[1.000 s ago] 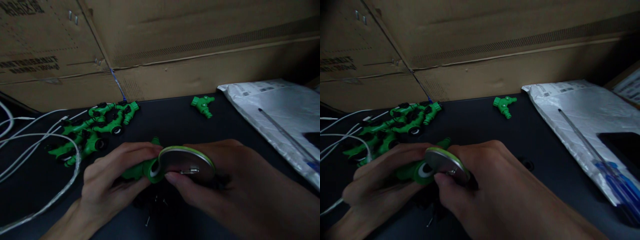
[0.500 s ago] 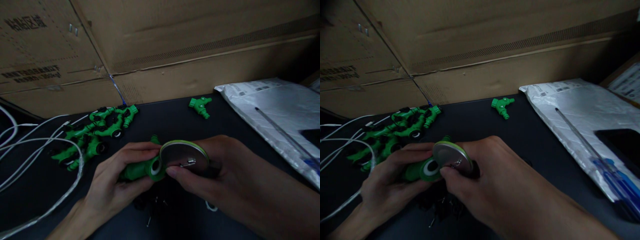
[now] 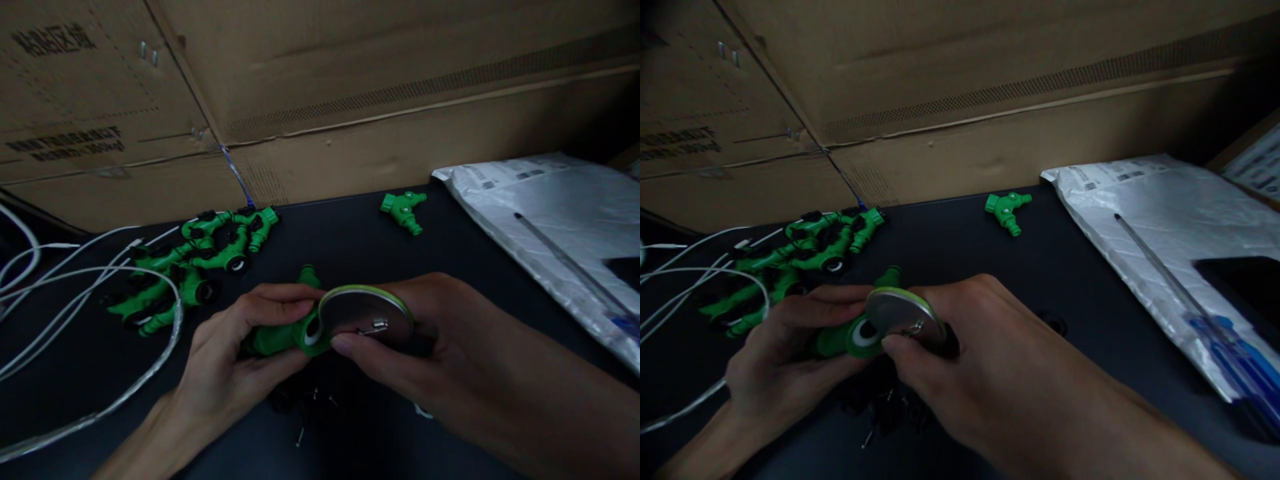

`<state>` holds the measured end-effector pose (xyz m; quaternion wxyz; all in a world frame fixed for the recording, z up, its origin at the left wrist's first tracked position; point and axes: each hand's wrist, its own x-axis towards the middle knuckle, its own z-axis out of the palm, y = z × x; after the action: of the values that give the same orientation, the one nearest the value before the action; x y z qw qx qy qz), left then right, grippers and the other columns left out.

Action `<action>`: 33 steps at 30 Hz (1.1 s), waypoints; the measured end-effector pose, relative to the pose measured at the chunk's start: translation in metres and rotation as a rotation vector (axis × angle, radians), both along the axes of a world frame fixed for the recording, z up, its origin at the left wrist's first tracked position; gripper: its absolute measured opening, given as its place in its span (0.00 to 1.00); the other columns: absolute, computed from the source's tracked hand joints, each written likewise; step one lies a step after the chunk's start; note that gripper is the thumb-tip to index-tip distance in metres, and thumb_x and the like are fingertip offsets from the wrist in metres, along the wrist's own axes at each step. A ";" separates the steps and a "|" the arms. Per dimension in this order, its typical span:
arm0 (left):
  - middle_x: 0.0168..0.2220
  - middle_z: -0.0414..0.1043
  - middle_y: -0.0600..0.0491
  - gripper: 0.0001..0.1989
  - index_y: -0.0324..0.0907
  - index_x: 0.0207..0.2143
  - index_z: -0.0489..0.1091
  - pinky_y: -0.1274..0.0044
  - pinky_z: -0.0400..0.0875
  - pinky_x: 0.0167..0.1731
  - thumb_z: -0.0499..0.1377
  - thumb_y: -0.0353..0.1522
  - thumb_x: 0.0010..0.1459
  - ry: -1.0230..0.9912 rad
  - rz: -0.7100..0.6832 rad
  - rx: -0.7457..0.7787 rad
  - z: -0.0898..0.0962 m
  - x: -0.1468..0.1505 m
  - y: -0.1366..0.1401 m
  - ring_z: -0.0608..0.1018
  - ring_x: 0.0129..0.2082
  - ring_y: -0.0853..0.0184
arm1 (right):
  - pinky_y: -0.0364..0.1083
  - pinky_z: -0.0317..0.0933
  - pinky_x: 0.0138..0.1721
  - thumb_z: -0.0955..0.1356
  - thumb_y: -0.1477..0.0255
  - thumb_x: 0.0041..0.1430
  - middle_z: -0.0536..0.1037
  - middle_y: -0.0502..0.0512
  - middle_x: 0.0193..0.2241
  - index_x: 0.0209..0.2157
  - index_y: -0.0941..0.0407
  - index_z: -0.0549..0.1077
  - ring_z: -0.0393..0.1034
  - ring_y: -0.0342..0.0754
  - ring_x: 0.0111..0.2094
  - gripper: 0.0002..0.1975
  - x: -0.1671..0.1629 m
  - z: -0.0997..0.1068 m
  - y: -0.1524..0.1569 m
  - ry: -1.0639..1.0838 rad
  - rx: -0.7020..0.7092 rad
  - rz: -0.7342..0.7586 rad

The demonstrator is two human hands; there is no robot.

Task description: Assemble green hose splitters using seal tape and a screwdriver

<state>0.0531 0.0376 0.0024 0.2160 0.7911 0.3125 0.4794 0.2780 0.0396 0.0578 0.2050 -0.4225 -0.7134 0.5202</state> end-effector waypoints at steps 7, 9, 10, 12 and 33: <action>0.45 0.83 0.49 0.15 0.43 0.42 0.71 0.80 0.83 0.28 0.71 0.24 0.56 -0.001 0.057 0.007 -0.003 -0.001 -0.005 0.87 0.38 0.63 | 0.41 0.51 0.22 0.64 0.68 0.67 0.69 0.47 0.24 0.32 0.55 0.76 0.56 0.40 0.24 0.12 -0.004 -0.001 0.000 0.014 -0.089 0.013; 0.45 0.84 0.50 0.15 0.43 0.41 0.70 0.81 0.82 0.27 0.71 0.25 0.56 0.004 0.095 0.000 -0.006 -0.001 -0.007 0.87 0.37 0.64 | 0.41 0.48 0.21 0.64 0.70 0.66 0.64 0.46 0.22 0.29 0.56 0.73 0.52 0.40 0.23 0.12 -0.004 0.000 0.000 0.071 -0.114 0.005; 0.44 0.84 0.50 0.15 0.44 0.40 0.69 0.81 0.82 0.26 0.71 0.26 0.56 0.009 0.110 0.004 -0.007 -0.002 -0.008 0.87 0.36 0.64 | 0.41 0.48 0.20 0.65 0.72 0.66 0.62 0.45 0.22 0.27 0.56 0.71 0.51 0.40 0.23 0.12 -0.005 0.000 0.000 0.105 -0.131 0.004; 0.44 0.84 0.51 0.15 0.44 0.39 0.68 0.81 0.81 0.25 0.72 0.26 0.55 0.019 0.134 0.019 -0.009 -0.002 -0.009 0.87 0.36 0.64 | 0.40 0.47 0.21 0.65 0.73 0.66 0.60 0.45 0.22 0.26 0.56 0.69 0.50 0.40 0.23 0.12 -0.005 0.001 -0.001 0.155 -0.158 0.008; 0.48 0.77 0.49 0.23 0.44 0.53 0.73 0.78 0.84 0.40 0.72 0.28 0.57 0.093 0.008 0.066 -0.001 -0.010 0.001 0.82 0.44 0.65 | 0.40 0.50 0.23 0.65 0.70 0.66 0.62 0.46 0.23 0.26 0.57 0.69 0.52 0.40 0.25 0.13 0.004 0.007 0.009 0.131 -0.204 0.005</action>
<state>0.0436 0.0388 0.0013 0.1732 0.8179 0.3095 0.4530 0.2821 0.0484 0.0651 0.2058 -0.4044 -0.6430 0.6170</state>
